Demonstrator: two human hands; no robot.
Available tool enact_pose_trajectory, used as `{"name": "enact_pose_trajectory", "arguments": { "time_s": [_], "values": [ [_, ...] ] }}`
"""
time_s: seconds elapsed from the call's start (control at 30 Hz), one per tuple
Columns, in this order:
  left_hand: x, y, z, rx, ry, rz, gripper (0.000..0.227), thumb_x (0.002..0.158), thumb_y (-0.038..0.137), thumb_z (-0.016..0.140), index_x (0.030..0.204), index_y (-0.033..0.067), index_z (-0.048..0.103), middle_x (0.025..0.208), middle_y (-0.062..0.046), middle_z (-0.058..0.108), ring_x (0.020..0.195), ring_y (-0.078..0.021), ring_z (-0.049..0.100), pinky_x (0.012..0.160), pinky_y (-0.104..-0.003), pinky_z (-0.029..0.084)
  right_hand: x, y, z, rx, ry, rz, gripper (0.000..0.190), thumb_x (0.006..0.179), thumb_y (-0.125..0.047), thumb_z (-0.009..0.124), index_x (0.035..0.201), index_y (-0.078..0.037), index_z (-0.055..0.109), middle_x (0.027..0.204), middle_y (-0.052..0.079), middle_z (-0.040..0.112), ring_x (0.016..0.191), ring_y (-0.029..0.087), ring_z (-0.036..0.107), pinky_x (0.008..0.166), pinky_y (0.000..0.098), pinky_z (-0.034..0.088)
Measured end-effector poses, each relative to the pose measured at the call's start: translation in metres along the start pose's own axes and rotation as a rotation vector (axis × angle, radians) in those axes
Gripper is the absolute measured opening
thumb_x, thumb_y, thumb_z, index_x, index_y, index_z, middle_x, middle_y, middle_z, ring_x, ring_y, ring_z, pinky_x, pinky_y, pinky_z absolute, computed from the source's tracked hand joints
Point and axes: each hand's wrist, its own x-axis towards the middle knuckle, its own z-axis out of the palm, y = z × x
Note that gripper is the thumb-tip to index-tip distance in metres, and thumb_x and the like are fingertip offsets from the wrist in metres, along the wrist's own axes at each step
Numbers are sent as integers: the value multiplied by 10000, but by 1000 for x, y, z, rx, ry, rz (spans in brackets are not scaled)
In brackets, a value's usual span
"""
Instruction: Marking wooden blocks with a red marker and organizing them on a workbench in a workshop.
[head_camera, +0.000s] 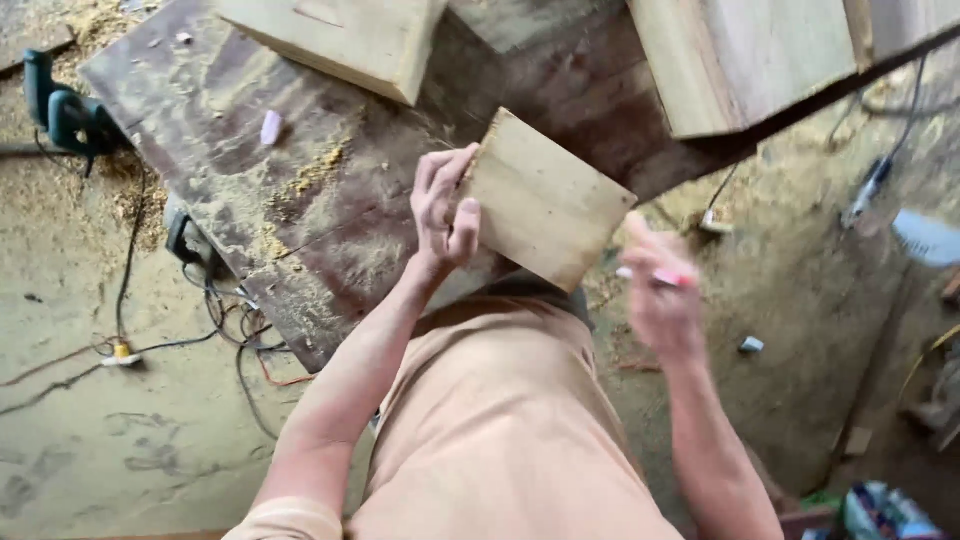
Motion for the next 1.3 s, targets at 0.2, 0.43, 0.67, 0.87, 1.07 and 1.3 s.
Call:
{"name": "enact_pose_trajectory", "arguments": {
  "time_s": [0.2, 0.43, 0.67, 0.87, 1.07, 1.3],
  "values": [
    [-10, -8, 2, -97, -32, -126, 608, 958, 443, 480, 1411, 63, 619, 1180, -166, 601, 1123, -331, 606, 976, -453, 497, 40, -63, 42, 111, 53, -204, 587, 1101, -499, 354, 1214, -64, 731, 1043, 178, 661, 866, 218, 568, 868, 348, 455],
    [-13, -9, 2, -93, -37, -143, 614, 980, 492, 475, 1408, 78, 625, 1183, -177, 599, 1129, -370, 608, 992, -480, 476, 61, -33, 52, 39, 57, -391, 170, 991, -133, 726, 841, -59, 752, 818, 122, 694, 760, 240, 667, 720, 341, 510],
    [-9, -6, 4, -82, -29, -146, 607, 979, 500, 455, 1418, 114, 621, 1162, -165, 587, 1091, -364, 608, 975, -473, 485, 76, -67, 63, 26, 70, -562, 367, 1079, -157, 609, 735, -46, 669, 731, 146, 634, 691, 327, 624, 697, 416, 507],
    [-4, -1, 5, -44, -2, -155, 565, 978, 465, 459, 1414, 151, 634, 1025, -121, 557, 935, -326, 591, 884, -441, 502, 17, -6, 61, 151, 165, -524, 376, 1030, -141, 618, 655, -132, 610, 644, 17, 669, 745, 212, 673, 821, 335, 509],
    [47, 19, 14, 207, -106, -198, 417, 1035, 389, 482, 1363, 194, 651, 911, -146, 507, 831, -431, 603, 762, -524, 525, 90, 6, 66, 265, 745, -376, 234, 1023, -78, 562, 799, -17, 531, 815, 115, 588, 820, 211, 632, 786, 349, 522],
    [156, 27, 91, 523, -448, -649, 564, 880, 499, 297, 1053, 165, 717, 1027, -148, 684, 988, -346, 686, 778, -481, 513, 129, -33, 5, 614, 664, -15, 139, 945, -116, 692, 1025, -9, 652, 891, 150, 713, 819, 228, 752, 797, 305, 710]
  ]
}}
